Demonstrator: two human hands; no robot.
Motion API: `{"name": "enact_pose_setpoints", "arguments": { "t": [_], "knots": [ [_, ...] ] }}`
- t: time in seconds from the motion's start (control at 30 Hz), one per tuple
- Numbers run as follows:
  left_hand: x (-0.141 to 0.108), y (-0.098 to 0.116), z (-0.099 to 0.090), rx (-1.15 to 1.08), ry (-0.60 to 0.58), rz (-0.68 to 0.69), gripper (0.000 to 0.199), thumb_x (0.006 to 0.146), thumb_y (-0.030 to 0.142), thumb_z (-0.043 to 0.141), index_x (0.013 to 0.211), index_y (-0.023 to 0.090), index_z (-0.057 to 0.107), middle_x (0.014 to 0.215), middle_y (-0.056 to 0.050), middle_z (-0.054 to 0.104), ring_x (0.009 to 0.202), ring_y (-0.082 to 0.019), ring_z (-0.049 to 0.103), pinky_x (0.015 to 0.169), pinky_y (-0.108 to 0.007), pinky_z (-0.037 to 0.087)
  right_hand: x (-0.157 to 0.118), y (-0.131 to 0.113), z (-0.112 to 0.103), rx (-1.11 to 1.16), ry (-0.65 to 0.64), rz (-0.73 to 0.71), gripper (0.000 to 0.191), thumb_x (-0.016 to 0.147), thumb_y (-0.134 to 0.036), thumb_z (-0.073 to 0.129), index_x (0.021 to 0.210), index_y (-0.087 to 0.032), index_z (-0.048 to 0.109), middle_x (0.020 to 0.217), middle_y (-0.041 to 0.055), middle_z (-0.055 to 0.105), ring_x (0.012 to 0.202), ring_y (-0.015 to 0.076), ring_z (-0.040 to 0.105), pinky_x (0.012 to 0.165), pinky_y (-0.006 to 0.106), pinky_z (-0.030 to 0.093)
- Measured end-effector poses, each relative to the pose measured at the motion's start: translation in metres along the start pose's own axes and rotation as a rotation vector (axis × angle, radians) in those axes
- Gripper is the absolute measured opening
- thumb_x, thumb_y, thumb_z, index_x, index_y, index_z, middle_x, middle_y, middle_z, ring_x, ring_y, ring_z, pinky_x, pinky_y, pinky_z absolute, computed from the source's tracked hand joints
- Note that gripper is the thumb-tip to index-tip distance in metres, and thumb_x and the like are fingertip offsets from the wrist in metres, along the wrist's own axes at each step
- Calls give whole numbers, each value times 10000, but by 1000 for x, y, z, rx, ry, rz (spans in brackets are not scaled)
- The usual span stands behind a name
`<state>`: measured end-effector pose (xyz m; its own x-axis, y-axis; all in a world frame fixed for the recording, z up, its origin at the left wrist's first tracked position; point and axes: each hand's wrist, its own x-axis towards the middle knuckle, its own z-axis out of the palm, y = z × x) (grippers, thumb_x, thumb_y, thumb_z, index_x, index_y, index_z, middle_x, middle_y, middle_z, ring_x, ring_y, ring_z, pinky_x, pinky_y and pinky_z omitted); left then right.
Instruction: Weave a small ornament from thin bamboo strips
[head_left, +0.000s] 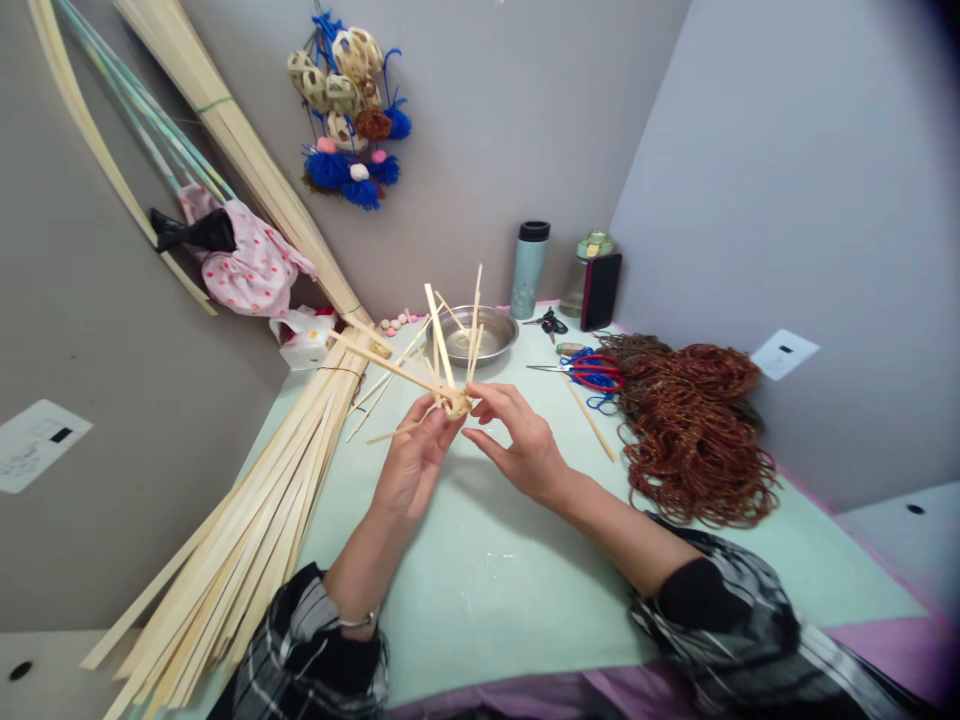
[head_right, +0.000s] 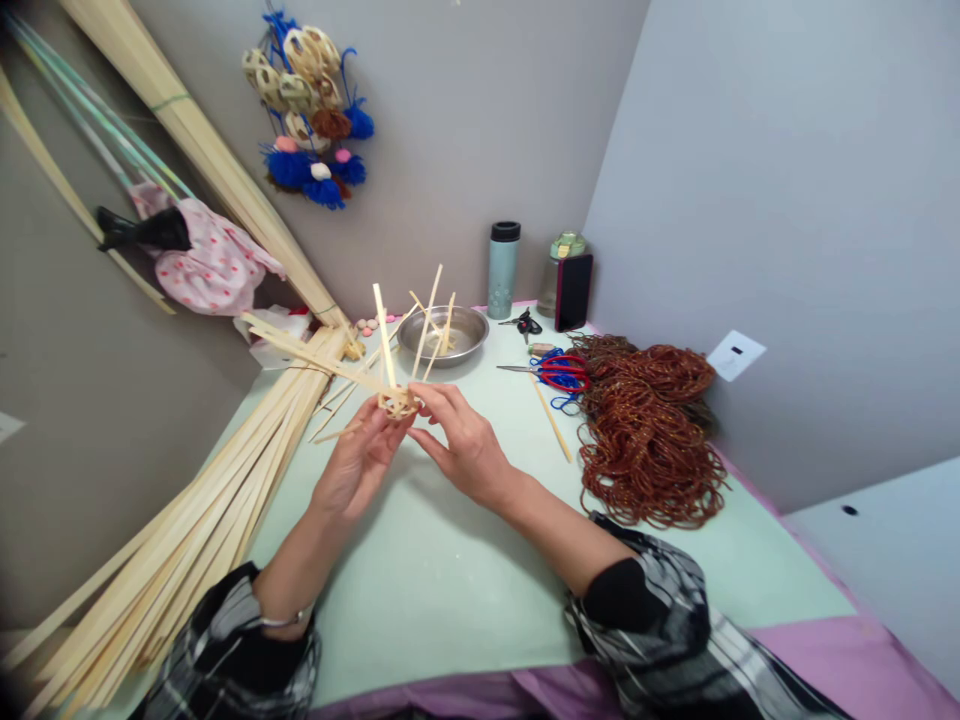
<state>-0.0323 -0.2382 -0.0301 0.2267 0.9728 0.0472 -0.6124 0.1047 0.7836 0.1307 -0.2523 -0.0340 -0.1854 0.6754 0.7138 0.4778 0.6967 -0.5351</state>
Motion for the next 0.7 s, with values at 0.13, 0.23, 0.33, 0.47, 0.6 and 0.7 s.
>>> {"name": "enact_pose_setpoints", "arguments": {
  "t": [0.13,0.23,0.33,0.47,0.6,0.7],
  "knots": [
    [0,7,-2,-59,-20,-31,365,796,367,778,1099,194,672,1178,-65,714,1151,-199,667,1090,-344,488,5,-2,-2,154,75,198,185,901,-324,685,1053,-242,622,1009,64,621,868,196,641,799,376,580],
    [-1,6,-1,-71,-73,-74,355,809,333,770,1124,194,681,1187,-63,709,1135,-195,670,1061,-327,512,10,-1,-3,437,19,365,318,827,-360,767,1083,-234,626,1088,68,644,966,201,656,836,364,587],
    [-3,4,-1,-86,-156,-106,312,844,257,737,1147,201,688,1220,-47,694,1120,-155,659,1026,-277,525,14,-1,-4,655,-36,442,372,795,-330,795,1125,-235,651,1140,69,679,1032,197,649,871,356,584],
    [-2,1,-2,-82,-194,-139,335,874,298,718,1194,213,672,1226,-50,684,1066,-143,665,986,-277,542,16,0,-4,758,-39,492,288,759,-317,823,999,-216,700,1082,52,711,992,186,670,891,350,580],
    [-1,-3,-4,-65,-104,-209,415,793,418,793,1122,199,668,1138,-59,686,930,-146,683,882,-292,579,16,3,-5,707,32,506,299,728,-345,844,960,-217,706,1030,45,699,994,201,673,895,362,583],
    [1,-5,-7,-33,66,-231,463,677,463,869,943,159,644,831,3,629,606,-51,566,593,-182,522,16,8,-7,662,108,491,301,724,-355,846,960,-224,712,1050,48,670,972,193,663,862,349,593]
  ]
}}
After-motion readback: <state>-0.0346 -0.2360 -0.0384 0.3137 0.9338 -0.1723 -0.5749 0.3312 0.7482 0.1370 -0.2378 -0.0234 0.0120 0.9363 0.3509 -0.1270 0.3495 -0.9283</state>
